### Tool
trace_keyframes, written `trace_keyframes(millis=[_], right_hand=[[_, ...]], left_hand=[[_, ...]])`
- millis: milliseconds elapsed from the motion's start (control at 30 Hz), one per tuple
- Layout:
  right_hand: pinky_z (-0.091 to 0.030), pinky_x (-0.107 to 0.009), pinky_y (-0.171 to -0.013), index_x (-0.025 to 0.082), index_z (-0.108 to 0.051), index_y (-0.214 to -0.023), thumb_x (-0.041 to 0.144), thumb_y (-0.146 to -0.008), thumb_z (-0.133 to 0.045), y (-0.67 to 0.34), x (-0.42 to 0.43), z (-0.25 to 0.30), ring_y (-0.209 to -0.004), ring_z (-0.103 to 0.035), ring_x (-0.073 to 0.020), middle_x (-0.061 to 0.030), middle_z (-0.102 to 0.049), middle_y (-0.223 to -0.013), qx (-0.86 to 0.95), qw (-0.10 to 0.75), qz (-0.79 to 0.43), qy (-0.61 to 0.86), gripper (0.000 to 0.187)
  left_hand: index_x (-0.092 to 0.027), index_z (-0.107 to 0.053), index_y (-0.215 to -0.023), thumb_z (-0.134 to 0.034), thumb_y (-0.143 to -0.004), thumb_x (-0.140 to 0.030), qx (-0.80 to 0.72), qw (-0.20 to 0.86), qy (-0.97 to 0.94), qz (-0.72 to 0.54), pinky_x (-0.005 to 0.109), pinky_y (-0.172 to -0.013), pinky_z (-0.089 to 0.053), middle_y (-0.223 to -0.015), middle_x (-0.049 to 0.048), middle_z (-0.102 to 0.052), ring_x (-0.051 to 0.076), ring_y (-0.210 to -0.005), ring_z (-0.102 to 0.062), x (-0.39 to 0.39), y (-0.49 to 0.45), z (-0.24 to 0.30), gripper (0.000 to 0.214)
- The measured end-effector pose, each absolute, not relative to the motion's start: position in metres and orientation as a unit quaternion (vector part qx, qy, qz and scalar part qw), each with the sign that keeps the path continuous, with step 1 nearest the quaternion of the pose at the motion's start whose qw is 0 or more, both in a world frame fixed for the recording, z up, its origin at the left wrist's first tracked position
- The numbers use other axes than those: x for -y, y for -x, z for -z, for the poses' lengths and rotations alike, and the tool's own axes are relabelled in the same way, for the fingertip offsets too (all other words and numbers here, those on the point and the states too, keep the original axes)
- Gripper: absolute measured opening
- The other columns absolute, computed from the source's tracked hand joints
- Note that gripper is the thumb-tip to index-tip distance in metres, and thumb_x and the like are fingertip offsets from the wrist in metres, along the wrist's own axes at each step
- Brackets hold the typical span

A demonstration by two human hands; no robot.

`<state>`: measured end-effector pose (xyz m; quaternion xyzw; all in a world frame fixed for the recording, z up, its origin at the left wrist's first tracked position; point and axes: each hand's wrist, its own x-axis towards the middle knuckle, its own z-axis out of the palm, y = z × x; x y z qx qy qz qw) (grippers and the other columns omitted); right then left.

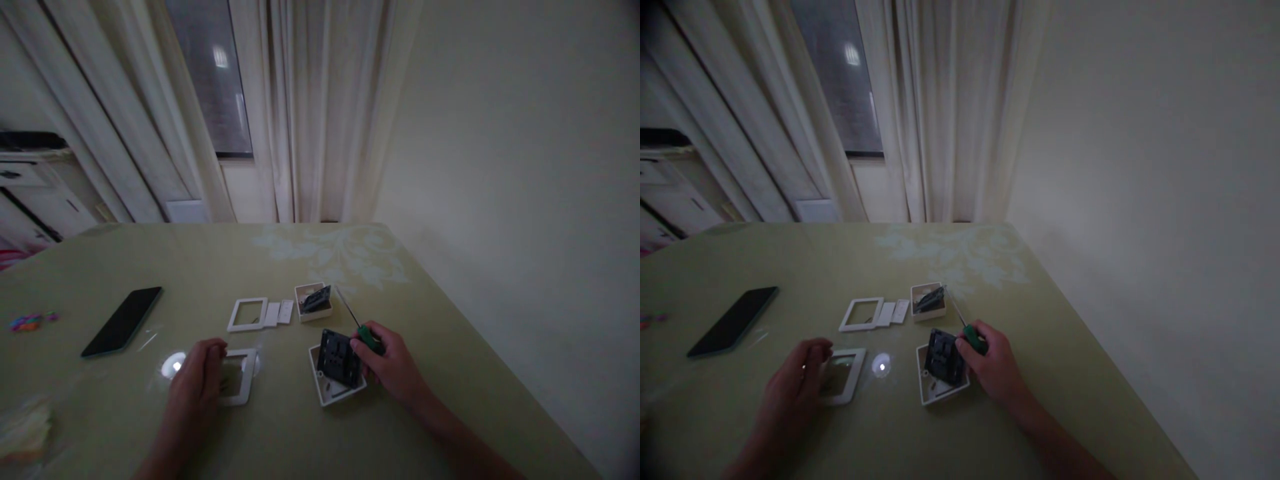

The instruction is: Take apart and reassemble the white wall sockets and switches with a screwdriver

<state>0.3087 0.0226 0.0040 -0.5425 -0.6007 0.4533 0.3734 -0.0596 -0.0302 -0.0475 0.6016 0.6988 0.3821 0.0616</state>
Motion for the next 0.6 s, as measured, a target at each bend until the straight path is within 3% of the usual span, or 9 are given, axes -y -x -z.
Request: trace_keyframes(millis=[233, 600], right_hand=[[-0.048, -0.026, -0.056, 0.02, -0.066, -0.083, 0.05, -0.089, -0.067, -0.309, -0.023, -0.007, -0.062, -0.059, -0.0162, -0.0011, -0.065, -0.075, 0.63, 0.38, -0.413, 0.536, 0.03], [-0.05, -0.033, -0.079, 0.018, -0.071, -0.09, 0.042, -0.089, -0.066, -0.3, -0.024, -0.003, -0.084, -0.067, -0.0232, -0.0058, -0.074, -0.088, 0.669, 0.369, -0.376, 0.525, 0.024]], left_hand=[[-0.025, -0.062, -0.115, -0.036, -0.107, -0.045, -0.735, 0.048, -0.552, -0.391, 0.038, -0.077, -0.059, -0.098, 0.0067, -0.075, 0.027, -0.088, -0.074, 0.032, 0.064, 0.045, 0.034], [-0.024, -0.064, -0.107, -0.042, -0.103, -0.042, -0.731, 0.026, -0.575, -0.365, 0.043, -0.09, -0.057, -0.103, 0.0098, -0.075, 0.03, -0.1, -0.072, 0.032, 0.061, 0.039, 0.029]])
